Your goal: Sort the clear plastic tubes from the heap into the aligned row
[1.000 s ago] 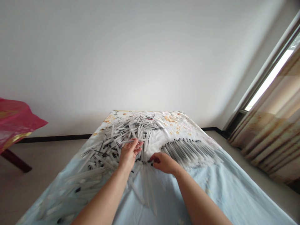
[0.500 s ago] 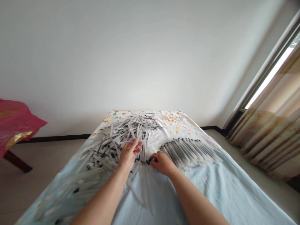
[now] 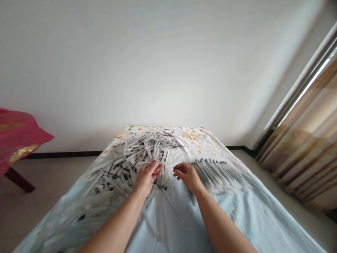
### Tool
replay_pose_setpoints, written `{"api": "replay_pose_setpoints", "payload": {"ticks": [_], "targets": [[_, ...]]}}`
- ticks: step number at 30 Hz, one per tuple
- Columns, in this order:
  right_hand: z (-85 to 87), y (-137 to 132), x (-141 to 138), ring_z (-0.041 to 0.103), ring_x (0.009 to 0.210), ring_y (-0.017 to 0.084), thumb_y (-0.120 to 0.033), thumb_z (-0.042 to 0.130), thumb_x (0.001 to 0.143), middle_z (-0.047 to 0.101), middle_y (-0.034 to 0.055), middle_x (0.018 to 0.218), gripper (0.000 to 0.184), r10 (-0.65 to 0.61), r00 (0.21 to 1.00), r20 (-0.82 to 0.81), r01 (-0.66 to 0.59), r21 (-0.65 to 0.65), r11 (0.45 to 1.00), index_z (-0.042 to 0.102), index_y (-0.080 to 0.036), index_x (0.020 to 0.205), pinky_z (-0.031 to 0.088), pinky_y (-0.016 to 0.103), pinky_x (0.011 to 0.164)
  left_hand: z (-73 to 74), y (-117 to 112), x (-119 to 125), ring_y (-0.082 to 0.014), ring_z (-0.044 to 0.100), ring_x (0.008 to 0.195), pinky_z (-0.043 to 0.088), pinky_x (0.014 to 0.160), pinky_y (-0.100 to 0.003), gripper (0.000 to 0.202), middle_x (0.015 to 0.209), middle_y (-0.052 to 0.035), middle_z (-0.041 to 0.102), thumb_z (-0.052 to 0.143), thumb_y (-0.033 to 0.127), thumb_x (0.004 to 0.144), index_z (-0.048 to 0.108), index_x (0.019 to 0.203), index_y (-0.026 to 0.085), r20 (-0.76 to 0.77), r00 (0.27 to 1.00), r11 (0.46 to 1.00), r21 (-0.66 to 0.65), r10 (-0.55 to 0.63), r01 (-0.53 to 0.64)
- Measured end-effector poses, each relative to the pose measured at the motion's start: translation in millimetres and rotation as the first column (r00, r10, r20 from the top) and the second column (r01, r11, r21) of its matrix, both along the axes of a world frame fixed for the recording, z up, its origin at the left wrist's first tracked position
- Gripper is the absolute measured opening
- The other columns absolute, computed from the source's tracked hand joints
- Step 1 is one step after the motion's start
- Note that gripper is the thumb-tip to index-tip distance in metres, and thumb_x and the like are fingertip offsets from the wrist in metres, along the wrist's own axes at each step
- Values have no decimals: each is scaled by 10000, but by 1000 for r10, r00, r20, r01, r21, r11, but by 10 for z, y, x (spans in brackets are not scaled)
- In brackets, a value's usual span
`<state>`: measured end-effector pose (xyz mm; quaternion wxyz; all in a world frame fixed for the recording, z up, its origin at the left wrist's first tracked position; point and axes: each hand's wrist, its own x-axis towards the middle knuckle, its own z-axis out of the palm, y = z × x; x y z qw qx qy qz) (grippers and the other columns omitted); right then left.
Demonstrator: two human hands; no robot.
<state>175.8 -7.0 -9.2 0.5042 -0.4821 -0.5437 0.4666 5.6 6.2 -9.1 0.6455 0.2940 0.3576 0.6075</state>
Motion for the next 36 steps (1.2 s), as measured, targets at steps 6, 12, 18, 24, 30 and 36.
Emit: {"api": "replay_pose_setpoints", "payload": {"ticks": [6, 12, 18, 24, 30, 36], "targets": [[5, 29, 22, 577, 572, 122, -323, 652, 619, 574, -11, 627, 237, 5, 991, -136, 0, 36, 999, 549, -157, 754, 441, 227, 508, 12, -42, 35, -181, 649, 745, 482, 488, -177, 263, 742, -38, 670, 699, 229, 612, 567, 825, 150, 8, 1000, 1000, -6, -28, 28], [14, 31, 2, 575, 576, 120, -333, 657, 616, 568, -13, 630, 250, 34, 989, -146, -27, 53, 998, 553, -155, 757, 448, 233, 522, 26, -60, 57, -183, 647, 753, 480, 485, -178, 252, 748, -44, 672, 697, 228, 617, 563, 815, 149, -12, 999, 999, -24, -31, 31], [28, 39, -22, 573, 582, 124, -351, 643, 627, 573, -10, 631, 256, 35, 994, -99, -29, 56, 998, 552, -160, 772, 452, 242, 529, 64, -95, 85, -182, 649, 729, 482, 471, -180, 267, 745, -51, 675, 702, 226, 610, 562, 822, 144, -21, 997, 997, -39, -71, 70], [63, 25, -29, 559, 585, 114, -323, 620, 655, 581, -12, 635, 213, 50, 996, -72, -43, 102, 994, 555, -164, 781, 453, 240, 551, 92, -107, 111, -171, 650, 706, 476, 461, -168, 267, 717, -46, 673, 708, 195, 602, 559, 815, 137, 10, 998, 996, -64, -64, 64], [108, -31, -53, 562, 583, 124, -398, 562, 705, 598, 5, 641, 247, 5, 998, 66, -15, 144, 990, 562, -165, 787, 448, 238, 551, 99, -114, 131, -174, 650, 701, 472, 462, -170, 256, 707, -44, 675, 710, 186, 599, 563, 802, 134, 36, 997, 996, -65, -66, 68], [148, -89, -40, 484, 413, 91, -527, 311, 818, 573, 34, 530, 508, -73, 958, 277, 48, 98, 994, 566, -140, 608, 371, 207, 418, 118, -150, 145, -188, 645, 768, 491, 500, -190, 252, 777, -57, 681, 694, 215, 622, 575, 832, 142, 13, 990, 990, -11, -139, 140]]}}
